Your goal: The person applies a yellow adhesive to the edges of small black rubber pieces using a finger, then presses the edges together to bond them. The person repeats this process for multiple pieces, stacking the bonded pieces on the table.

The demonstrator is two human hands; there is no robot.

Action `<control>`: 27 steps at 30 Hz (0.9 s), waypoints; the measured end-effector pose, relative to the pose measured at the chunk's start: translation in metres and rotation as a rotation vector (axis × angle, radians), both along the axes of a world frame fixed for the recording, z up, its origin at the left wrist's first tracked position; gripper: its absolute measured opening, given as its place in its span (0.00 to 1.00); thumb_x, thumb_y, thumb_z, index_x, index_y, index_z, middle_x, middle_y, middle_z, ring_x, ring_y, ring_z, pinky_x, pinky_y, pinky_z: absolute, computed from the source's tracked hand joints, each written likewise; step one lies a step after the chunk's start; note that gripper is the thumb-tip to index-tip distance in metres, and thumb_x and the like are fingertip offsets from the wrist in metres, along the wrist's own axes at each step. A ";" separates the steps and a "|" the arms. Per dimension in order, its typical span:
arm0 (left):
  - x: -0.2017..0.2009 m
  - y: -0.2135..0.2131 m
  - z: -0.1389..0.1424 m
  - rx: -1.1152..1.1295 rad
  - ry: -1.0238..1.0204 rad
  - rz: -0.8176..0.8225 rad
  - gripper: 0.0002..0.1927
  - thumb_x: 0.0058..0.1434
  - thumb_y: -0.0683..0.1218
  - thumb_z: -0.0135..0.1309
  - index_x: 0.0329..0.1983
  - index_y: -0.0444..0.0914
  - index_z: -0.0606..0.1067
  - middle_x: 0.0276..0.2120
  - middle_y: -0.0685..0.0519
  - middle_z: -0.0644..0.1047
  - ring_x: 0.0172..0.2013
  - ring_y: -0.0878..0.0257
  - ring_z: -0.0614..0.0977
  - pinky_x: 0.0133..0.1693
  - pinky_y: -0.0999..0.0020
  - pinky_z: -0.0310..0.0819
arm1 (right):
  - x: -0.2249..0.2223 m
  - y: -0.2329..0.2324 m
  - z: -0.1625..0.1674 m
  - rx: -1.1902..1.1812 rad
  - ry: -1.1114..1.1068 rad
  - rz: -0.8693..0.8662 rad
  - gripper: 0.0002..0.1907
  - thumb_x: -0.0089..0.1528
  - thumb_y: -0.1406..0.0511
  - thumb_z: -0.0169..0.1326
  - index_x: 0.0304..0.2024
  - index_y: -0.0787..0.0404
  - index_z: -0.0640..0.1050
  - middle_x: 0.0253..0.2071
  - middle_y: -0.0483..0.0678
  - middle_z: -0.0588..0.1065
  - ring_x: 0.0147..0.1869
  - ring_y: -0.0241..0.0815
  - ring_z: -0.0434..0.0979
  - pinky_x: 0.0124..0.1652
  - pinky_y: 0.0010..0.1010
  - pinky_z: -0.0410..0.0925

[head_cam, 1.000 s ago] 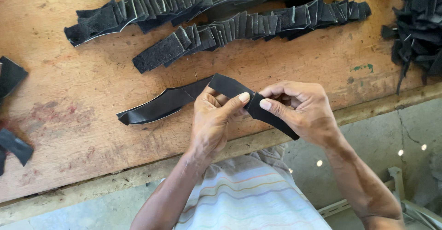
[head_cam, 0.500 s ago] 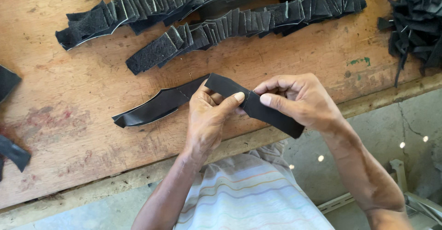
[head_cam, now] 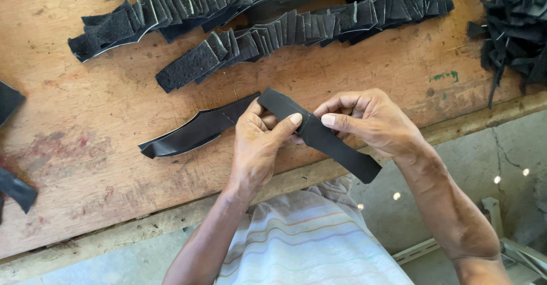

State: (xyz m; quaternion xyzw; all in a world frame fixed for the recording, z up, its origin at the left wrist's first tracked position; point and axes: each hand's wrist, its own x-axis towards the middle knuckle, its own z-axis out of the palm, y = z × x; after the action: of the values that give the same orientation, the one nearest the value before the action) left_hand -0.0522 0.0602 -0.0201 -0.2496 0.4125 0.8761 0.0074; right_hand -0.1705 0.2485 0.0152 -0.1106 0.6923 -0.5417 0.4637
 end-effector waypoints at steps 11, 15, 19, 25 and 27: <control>-0.001 0.000 0.002 -0.068 -0.033 -0.011 0.16 0.61 0.37 0.60 0.50 0.30 0.71 0.34 0.47 0.82 0.34 0.64 0.85 0.36 0.71 0.83 | 0.001 -0.001 0.001 0.008 -0.129 -0.029 0.14 0.67 0.64 0.54 0.47 0.68 0.82 0.36 0.49 0.82 0.37 0.34 0.81 0.40 0.27 0.76; -0.001 0.000 0.002 -0.073 -0.056 -0.021 0.14 0.61 0.37 0.61 0.49 0.31 0.73 0.34 0.48 0.83 0.34 0.65 0.84 0.35 0.71 0.82 | 0.003 0.001 -0.001 0.022 -0.121 0.032 0.13 0.62 0.67 0.59 0.47 0.68 0.81 0.37 0.49 0.82 0.38 0.32 0.80 0.40 0.25 0.75; -0.001 0.001 0.002 -0.142 -0.054 -0.041 0.15 0.61 0.37 0.61 0.51 0.31 0.75 0.36 0.49 0.83 0.35 0.66 0.84 0.36 0.73 0.81 | 0.006 0.002 -0.002 0.013 -0.110 0.004 0.12 0.61 0.69 0.61 0.45 0.69 0.82 0.37 0.49 0.83 0.39 0.32 0.81 0.40 0.23 0.74; -0.002 0.003 0.005 -0.131 -0.062 -0.043 0.16 0.60 0.36 0.60 0.52 0.31 0.74 0.37 0.48 0.82 0.36 0.65 0.84 0.36 0.70 0.85 | 0.006 0.003 -0.005 0.035 -0.118 -0.023 0.11 0.60 0.69 0.62 0.45 0.69 0.83 0.36 0.49 0.82 0.38 0.31 0.80 0.38 0.22 0.73; -0.002 0.004 0.006 -0.112 -0.038 -0.050 0.16 0.60 0.36 0.60 0.52 0.31 0.74 0.38 0.48 0.82 0.37 0.65 0.85 0.37 0.70 0.86 | 0.008 0.002 -0.006 0.025 -0.096 -0.017 0.11 0.60 0.69 0.61 0.45 0.69 0.82 0.36 0.48 0.82 0.38 0.31 0.80 0.37 0.21 0.74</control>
State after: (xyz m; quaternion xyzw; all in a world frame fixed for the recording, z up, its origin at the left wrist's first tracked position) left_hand -0.0541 0.0638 -0.0138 -0.2558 0.4668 0.8462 0.0229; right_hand -0.1630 0.2509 0.0090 -0.0728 0.6768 -0.5416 0.4933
